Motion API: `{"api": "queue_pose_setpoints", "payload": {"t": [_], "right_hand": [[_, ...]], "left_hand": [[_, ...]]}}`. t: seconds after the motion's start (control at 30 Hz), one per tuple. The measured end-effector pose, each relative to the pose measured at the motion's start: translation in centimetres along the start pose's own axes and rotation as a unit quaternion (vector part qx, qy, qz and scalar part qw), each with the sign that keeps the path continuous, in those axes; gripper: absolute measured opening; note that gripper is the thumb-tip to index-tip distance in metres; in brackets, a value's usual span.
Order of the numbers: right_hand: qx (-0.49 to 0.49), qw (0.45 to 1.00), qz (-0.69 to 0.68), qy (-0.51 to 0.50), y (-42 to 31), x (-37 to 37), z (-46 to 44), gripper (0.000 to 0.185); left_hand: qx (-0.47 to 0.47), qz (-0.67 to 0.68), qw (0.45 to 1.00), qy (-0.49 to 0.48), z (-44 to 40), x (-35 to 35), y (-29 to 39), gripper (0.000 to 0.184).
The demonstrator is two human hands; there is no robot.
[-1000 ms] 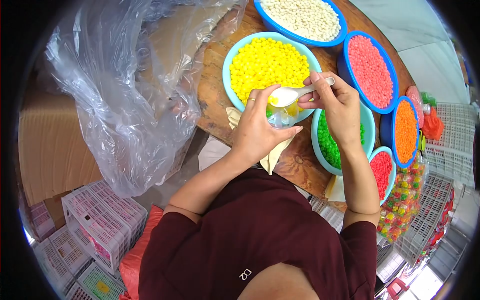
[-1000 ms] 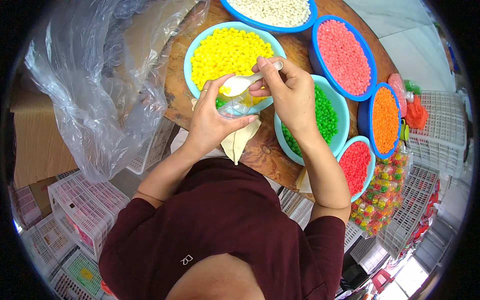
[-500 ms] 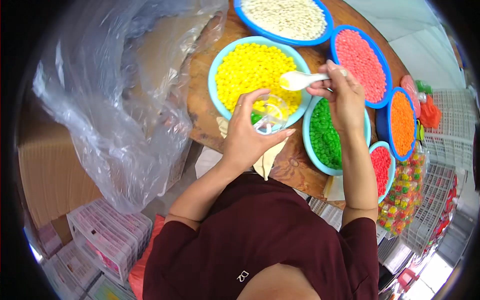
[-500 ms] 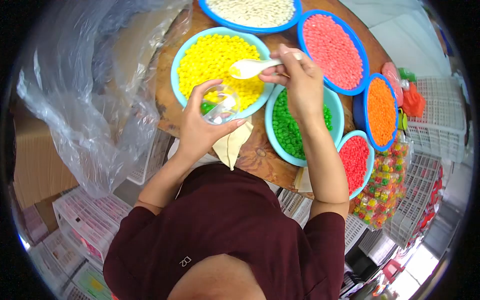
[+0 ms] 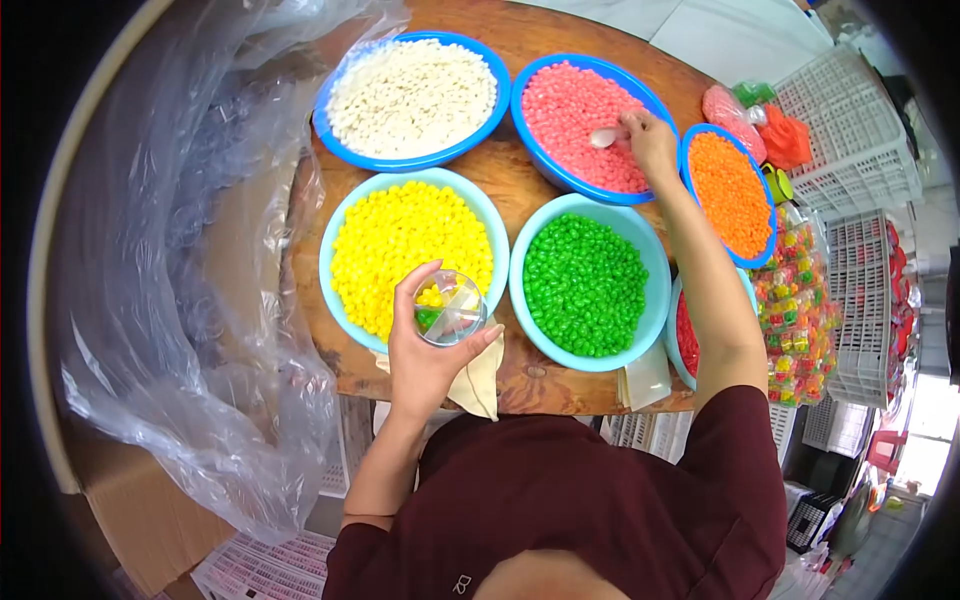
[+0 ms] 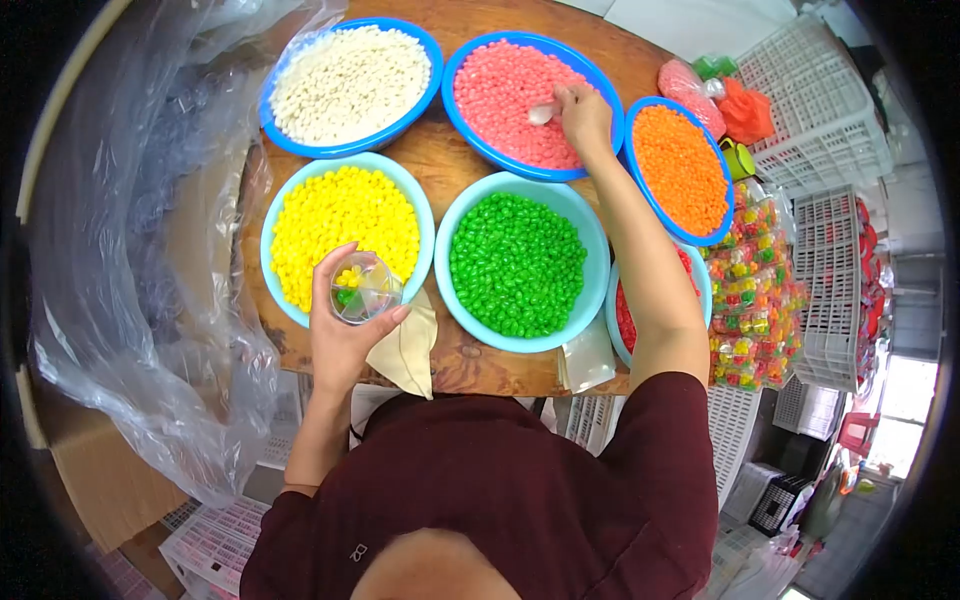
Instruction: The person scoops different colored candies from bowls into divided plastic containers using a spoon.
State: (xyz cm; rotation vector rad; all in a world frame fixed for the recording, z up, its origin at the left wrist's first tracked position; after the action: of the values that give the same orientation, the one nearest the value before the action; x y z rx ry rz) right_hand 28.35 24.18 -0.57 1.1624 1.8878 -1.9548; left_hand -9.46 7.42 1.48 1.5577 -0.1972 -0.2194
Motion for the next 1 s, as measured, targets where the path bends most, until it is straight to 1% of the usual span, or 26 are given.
{"api": "queue_pose_setpoints", "payload": {"t": [0.03,0.07,0.1,0.2,0.23,0.33,0.43,0.47,0.6,0.67,0.7,0.8,0.83,0.93,1.0], "right_hand": [[0.062,0.991,-0.116,-0.026,2.5,0.9,-0.8,0.025],[0.123,0.964,-0.230,-0.054,4.0,1.5,-1.2,0.027],[0.129,0.940,-0.304,-0.082,4.0,1.9,-1.0,0.028],[0.181,0.895,-0.384,-0.136,4.0,3.2,-0.7,0.026],[0.193,0.892,-0.379,-0.151,4.3,3.5,-0.8,0.026],[0.192,0.878,-0.413,-0.145,3.9,3.0,-0.4,0.026],[0.197,0.882,-0.420,-0.081,3.3,1.7,0.0,0.025],[0.192,0.878,-0.430,-0.080,3.4,1.4,0.1,0.024],[0.174,0.863,-0.467,-0.078,2.2,0.1,0.8,0.021],[0.153,0.856,-0.483,-0.102,0.7,-0.1,1.8,0.021],[0.145,0.861,-0.473,-0.120,-0.1,0.0,2.4,0.022],[0.119,0.843,-0.473,-0.227,-4.1,0.5,4.8,0.023],[0.119,0.854,-0.452,-0.226,-5.9,0.8,6.2,0.025],[0.098,0.855,-0.419,-0.289,-10.4,2.1,9.6,0.026],[0.095,0.855,-0.391,-0.328,-12.5,3.2,11.6,0.029]], "left_hand": [[-0.031,0.025,0.999,-0.015,-0.2,0.5,0.3,0.081],[-0.033,0.048,0.998,-0.024,-0.5,0.8,0.3,0.080],[-0.035,0.071,0.996,-0.033,-0.7,1.2,0.1,0.080],[-0.031,0.129,0.989,-0.065,-1.1,1.7,0.0,0.080],[-0.032,0.147,0.986,-0.067,-1.2,1.9,0.0,0.081],[-0.029,0.172,0.982,-0.068,-1.6,2.4,0.2,0.081],[-0.010,0.171,0.983,-0.073,-2.1,2.5,0.1,0.080],[-0.001,0.169,0.983,-0.076,-2.2,2.5,0.1,0.079],[-0.020,0.092,0.994,-0.050,-2.1,2.5,0.4,0.079],[-0.023,0.037,0.998,-0.041,-2.3,2.5,0.7,0.080],[-0.024,0.033,0.999,-0.027,-2.4,2.4,0.5,0.078],[0.098,-0.129,0.987,-0.008,-3.0,1.5,-0.8,0.074],[0.093,-0.116,0.989,0.003,-2.8,1.6,-0.6,0.072],[0.013,0.052,0.999,0.002,-2.5,1.7,-1.6,0.072],[0.028,0.006,0.999,0.029,-2.4,1.4,-1.5,0.075]]}}
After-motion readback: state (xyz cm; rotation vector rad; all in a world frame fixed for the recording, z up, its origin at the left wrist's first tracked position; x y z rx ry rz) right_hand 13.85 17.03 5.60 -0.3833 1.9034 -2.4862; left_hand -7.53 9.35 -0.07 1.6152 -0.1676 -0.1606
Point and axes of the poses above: each hand's wrist, its own z-axis away from the middle knuckle, its own x-axis out of the palm, y = z × x, the point moved 3 cm from there along -z, towards the middle knuckle, and after that the axes turned 5 degrees about -y, right-handed, at the moved point
